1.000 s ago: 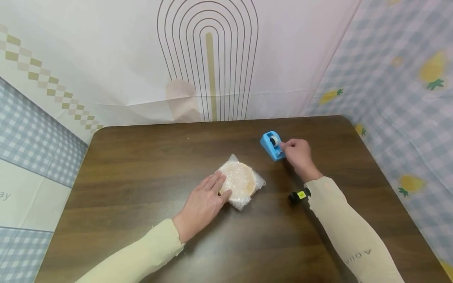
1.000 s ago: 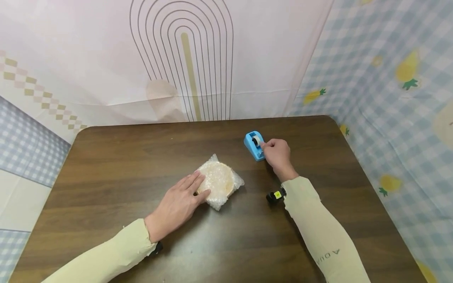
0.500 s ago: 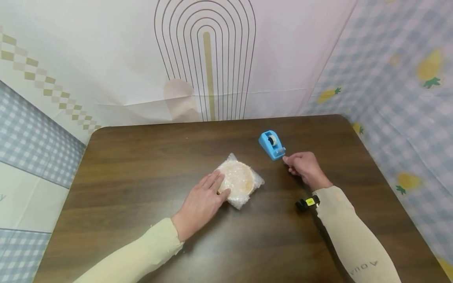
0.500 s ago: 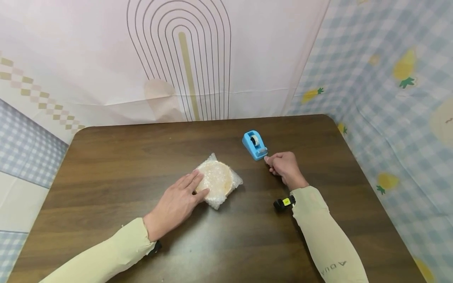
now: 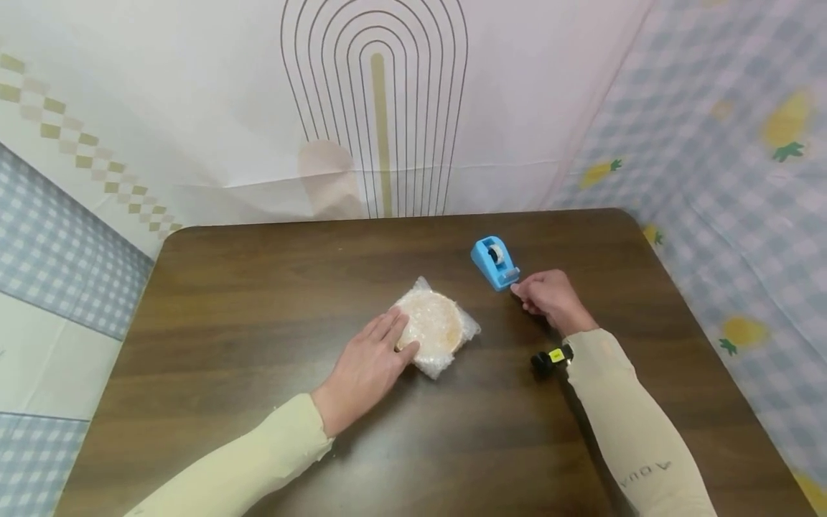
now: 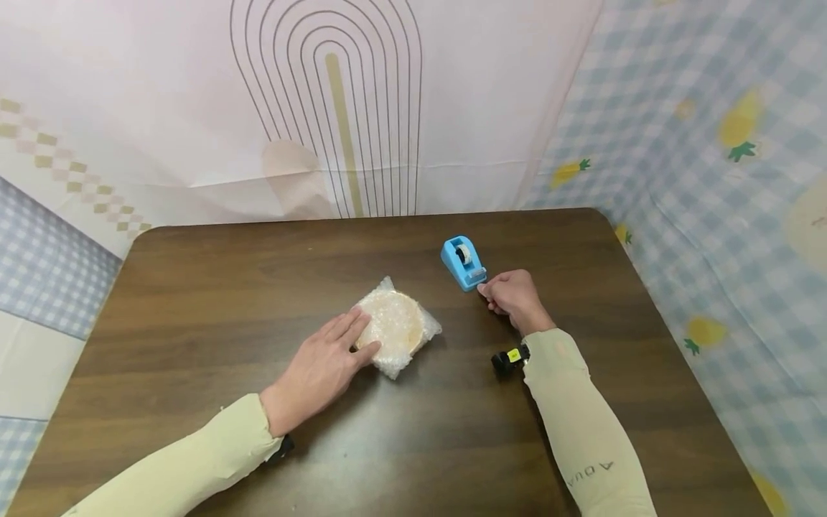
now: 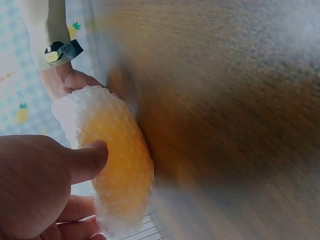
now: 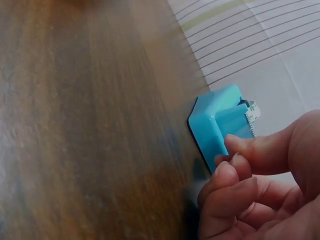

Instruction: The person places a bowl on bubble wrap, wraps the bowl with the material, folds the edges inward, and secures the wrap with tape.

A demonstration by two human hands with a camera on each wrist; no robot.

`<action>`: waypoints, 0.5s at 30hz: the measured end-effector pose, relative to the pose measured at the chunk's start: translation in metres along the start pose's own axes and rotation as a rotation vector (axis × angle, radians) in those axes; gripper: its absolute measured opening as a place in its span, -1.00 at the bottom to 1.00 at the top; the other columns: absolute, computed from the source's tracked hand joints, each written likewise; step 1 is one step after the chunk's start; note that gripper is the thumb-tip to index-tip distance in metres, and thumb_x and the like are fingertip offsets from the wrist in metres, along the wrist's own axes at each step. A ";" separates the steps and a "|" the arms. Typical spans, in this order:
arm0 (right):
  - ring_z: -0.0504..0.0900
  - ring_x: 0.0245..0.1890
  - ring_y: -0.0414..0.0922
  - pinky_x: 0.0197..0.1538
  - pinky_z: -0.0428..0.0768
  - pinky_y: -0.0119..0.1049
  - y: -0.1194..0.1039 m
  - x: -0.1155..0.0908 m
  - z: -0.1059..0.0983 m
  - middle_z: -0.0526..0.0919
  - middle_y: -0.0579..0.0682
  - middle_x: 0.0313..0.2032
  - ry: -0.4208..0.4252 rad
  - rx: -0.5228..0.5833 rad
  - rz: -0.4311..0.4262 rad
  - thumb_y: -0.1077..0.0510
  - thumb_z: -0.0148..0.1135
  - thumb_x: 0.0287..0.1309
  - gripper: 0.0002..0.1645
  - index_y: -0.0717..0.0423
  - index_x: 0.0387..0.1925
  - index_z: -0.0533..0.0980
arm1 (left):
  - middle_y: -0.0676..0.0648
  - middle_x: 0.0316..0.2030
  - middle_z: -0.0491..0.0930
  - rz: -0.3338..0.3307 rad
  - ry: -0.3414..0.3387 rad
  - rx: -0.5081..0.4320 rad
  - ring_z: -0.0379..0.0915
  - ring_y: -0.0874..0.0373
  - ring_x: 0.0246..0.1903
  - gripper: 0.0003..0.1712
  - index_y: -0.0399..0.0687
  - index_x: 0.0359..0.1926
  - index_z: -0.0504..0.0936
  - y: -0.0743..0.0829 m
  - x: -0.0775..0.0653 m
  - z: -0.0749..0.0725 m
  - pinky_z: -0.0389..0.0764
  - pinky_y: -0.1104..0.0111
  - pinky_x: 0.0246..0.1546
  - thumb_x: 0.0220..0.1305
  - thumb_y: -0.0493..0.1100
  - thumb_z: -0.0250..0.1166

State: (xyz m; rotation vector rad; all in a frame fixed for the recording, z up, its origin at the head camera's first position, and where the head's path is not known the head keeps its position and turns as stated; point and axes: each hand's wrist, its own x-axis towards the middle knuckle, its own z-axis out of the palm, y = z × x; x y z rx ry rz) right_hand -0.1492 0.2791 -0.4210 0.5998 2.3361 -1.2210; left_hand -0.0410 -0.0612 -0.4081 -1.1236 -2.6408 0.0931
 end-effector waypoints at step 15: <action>0.51 -0.50 -0.14 -0.38 0.57 -0.37 0.001 -0.018 0.007 0.57 0.01 -0.44 -0.182 0.101 -0.175 0.03 0.28 0.27 -0.59 0.29 -0.04 0.56 | -0.24 0.20 0.57 0.007 0.016 0.010 0.46 -0.11 0.28 -0.72 0.15 -0.02 0.71 -0.004 0.002 -0.002 0.52 0.14 0.29 0.26 -0.20 0.32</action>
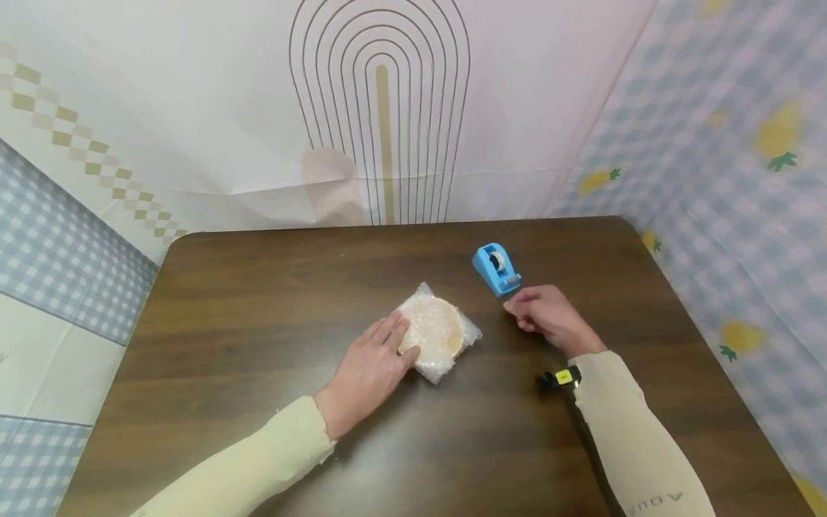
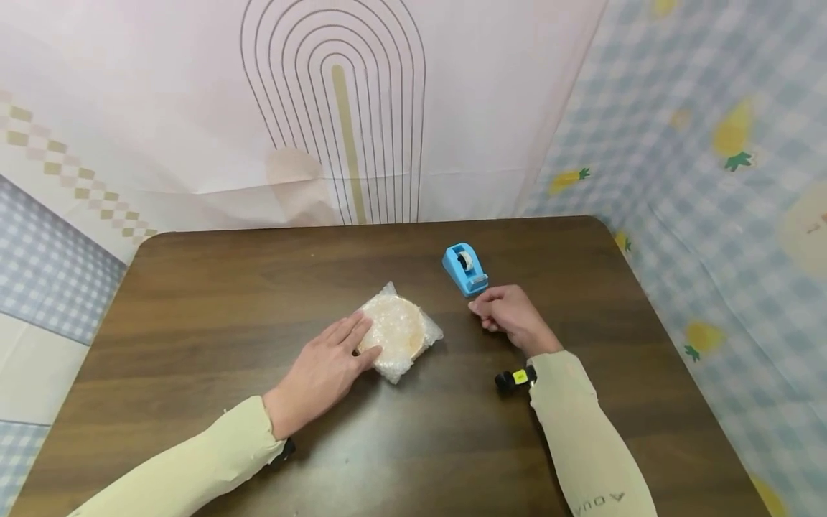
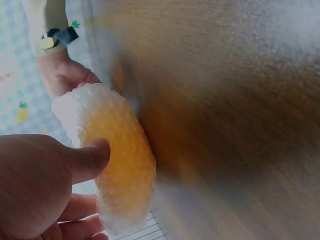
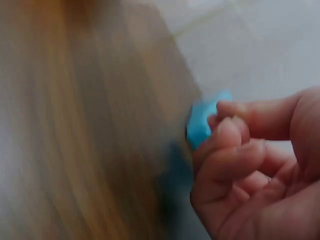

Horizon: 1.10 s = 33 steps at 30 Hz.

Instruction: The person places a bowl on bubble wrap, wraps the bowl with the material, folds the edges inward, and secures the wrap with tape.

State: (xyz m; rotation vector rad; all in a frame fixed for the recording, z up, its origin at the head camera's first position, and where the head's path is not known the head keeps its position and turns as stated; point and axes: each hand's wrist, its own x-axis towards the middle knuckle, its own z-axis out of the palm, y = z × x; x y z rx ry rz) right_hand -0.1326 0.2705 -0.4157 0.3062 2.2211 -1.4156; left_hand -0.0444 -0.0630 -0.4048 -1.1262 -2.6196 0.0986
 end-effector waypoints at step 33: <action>0.35 -0.61 -0.14 -0.48 0.43 -0.34 -0.084 -0.027 0.060 0.40 -0.07 -0.63 -0.466 -0.384 -0.300 0.23 0.14 0.32 -0.86 0.23 -0.20 0.55 | -0.23 0.20 0.57 -0.027 -0.018 -0.017 0.43 -0.12 0.30 -0.76 0.14 -0.04 0.72 0.002 0.001 0.000 0.49 0.14 0.31 0.30 -0.14 0.26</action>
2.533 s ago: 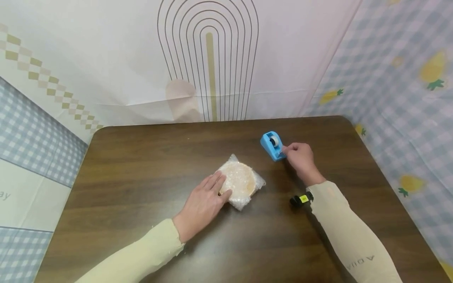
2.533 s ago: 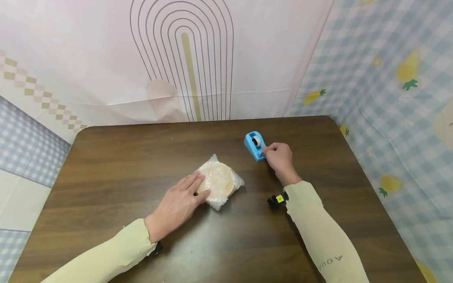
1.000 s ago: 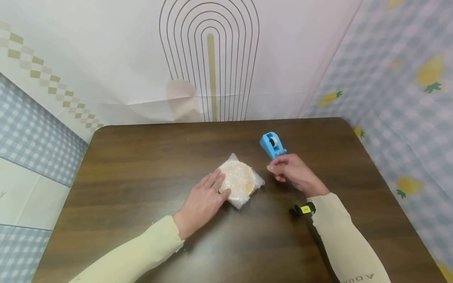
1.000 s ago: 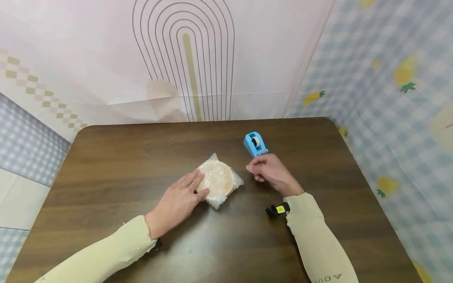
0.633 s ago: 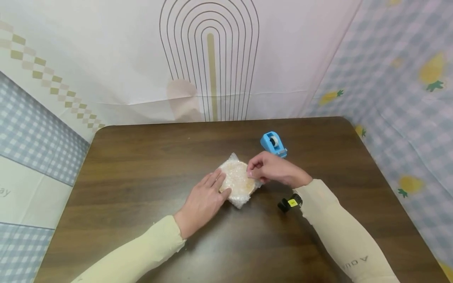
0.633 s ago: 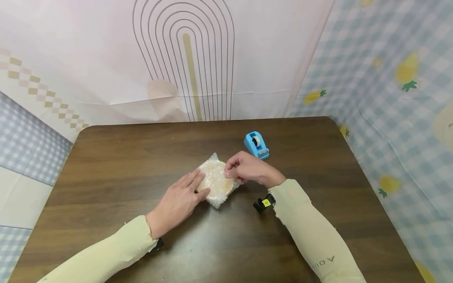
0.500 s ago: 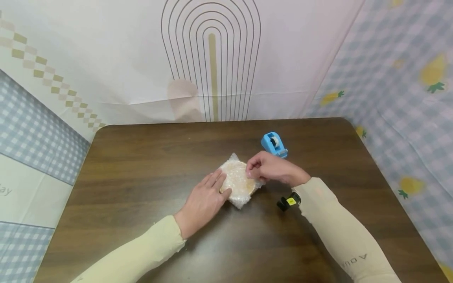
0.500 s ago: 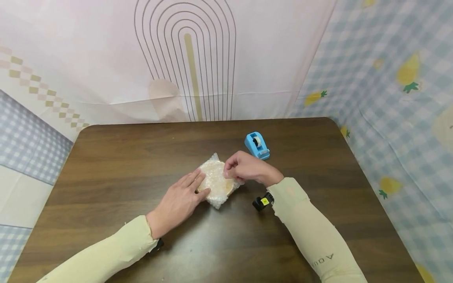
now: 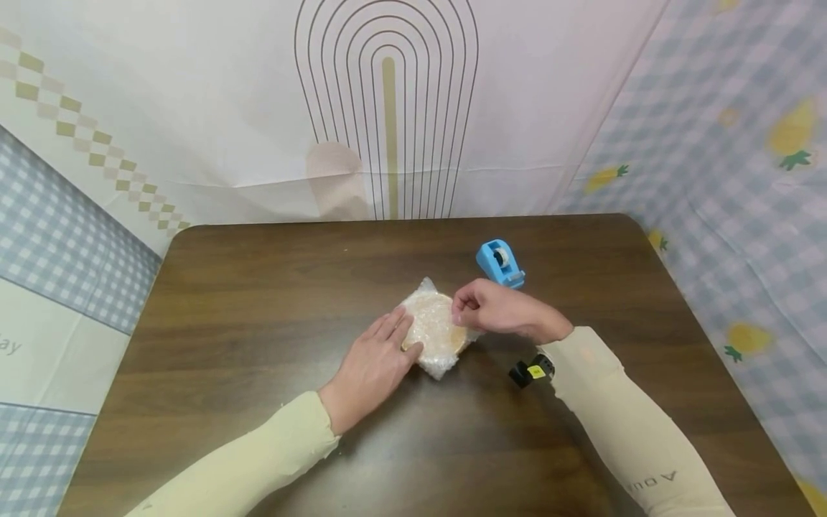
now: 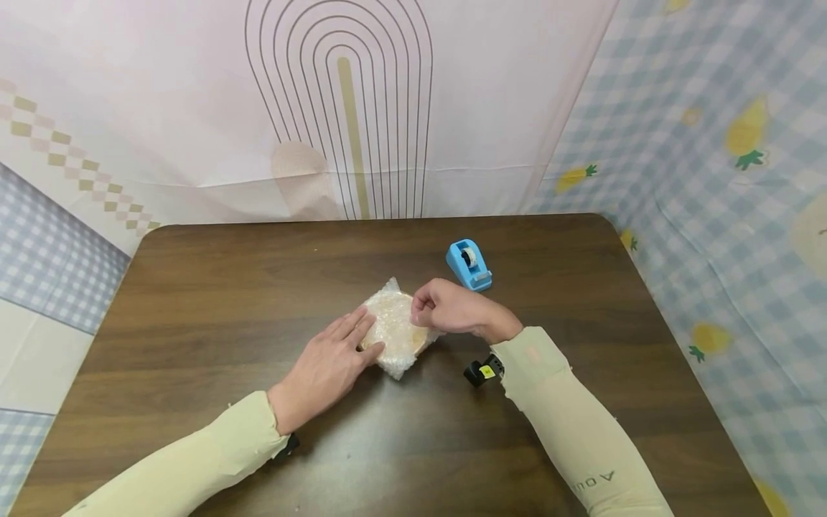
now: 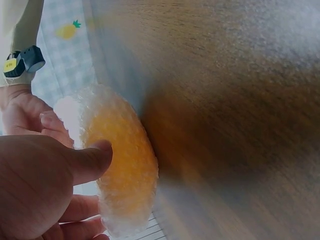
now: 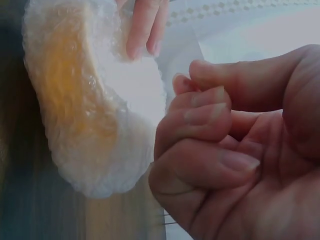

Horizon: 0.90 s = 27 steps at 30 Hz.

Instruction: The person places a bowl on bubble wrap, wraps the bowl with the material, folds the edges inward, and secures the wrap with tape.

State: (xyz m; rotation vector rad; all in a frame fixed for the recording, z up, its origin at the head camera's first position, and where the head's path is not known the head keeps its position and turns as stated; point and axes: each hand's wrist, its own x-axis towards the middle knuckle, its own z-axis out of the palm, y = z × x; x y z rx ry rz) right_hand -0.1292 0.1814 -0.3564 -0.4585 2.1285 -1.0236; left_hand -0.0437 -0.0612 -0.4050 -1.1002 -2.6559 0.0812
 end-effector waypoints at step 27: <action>0.42 -0.53 -0.14 -0.41 0.49 -0.31 -0.001 0.011 0.009 0.42 -0.05 -0.54 0.132 -0.196 -0.096 0.29 0.18 0.27 -0.81 0.15 -0.09 0.44 | -0.25 0.21 0.56 -0.003 -0.030 0.017 0.40 -0.14 0.33 -0.77 0.11 -0.04 0.71 0.002 0.002 -0.002 0.48 0.14 0.32 0.31 -0.14 0.25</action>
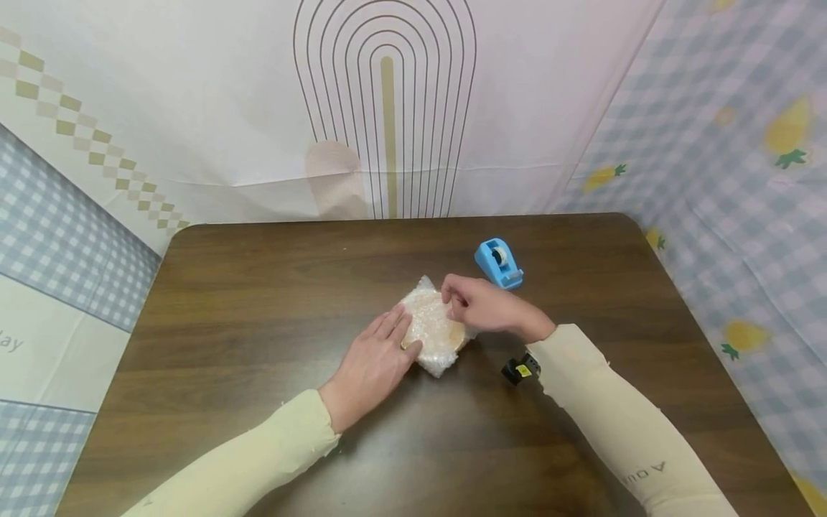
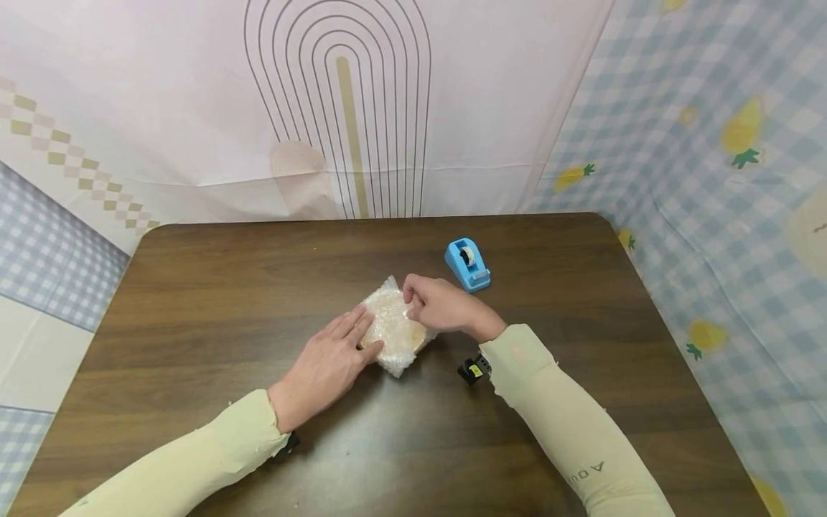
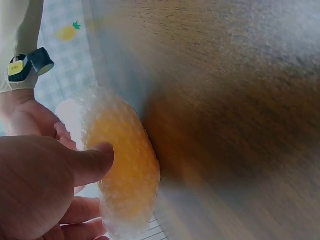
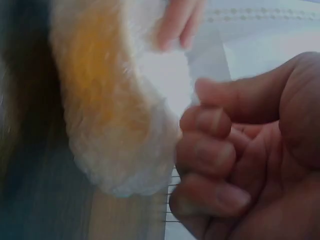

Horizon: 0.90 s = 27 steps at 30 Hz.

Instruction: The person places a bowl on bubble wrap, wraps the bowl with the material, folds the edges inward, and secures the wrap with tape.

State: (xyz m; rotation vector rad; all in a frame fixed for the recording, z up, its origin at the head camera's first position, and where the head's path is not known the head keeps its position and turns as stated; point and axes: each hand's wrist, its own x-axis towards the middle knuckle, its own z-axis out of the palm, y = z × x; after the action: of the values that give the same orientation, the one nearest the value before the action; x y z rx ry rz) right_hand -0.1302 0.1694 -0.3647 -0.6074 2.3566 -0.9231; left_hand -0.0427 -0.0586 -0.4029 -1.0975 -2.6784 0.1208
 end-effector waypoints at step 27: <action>0.42 -0.64 -0.14 -0.57 0.39 -0.32 0.018 -0.006 -0.003 0.42 -0.08 -0.70 0.378 -0.195 0.243 -0.33 0.33 0.09 -0.43 0.03 -0.60 0.43 | -0.27 0.19 0.57 0.007 0.024 0.005 0.42 -0.15 0.31 -0.79 0.09 -0.07 0.71 0.001 0.002 0.002 0.49 0.14 0.31 0.29 -0.16 0.27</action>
State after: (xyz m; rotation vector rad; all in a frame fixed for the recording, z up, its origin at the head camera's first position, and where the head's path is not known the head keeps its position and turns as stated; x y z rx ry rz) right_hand -0.1312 0.1862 -0.3744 -0.2195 2.8043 -0.7542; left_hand -0.0435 -0.0565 -0.4044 -1.0995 -2.6517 0.1146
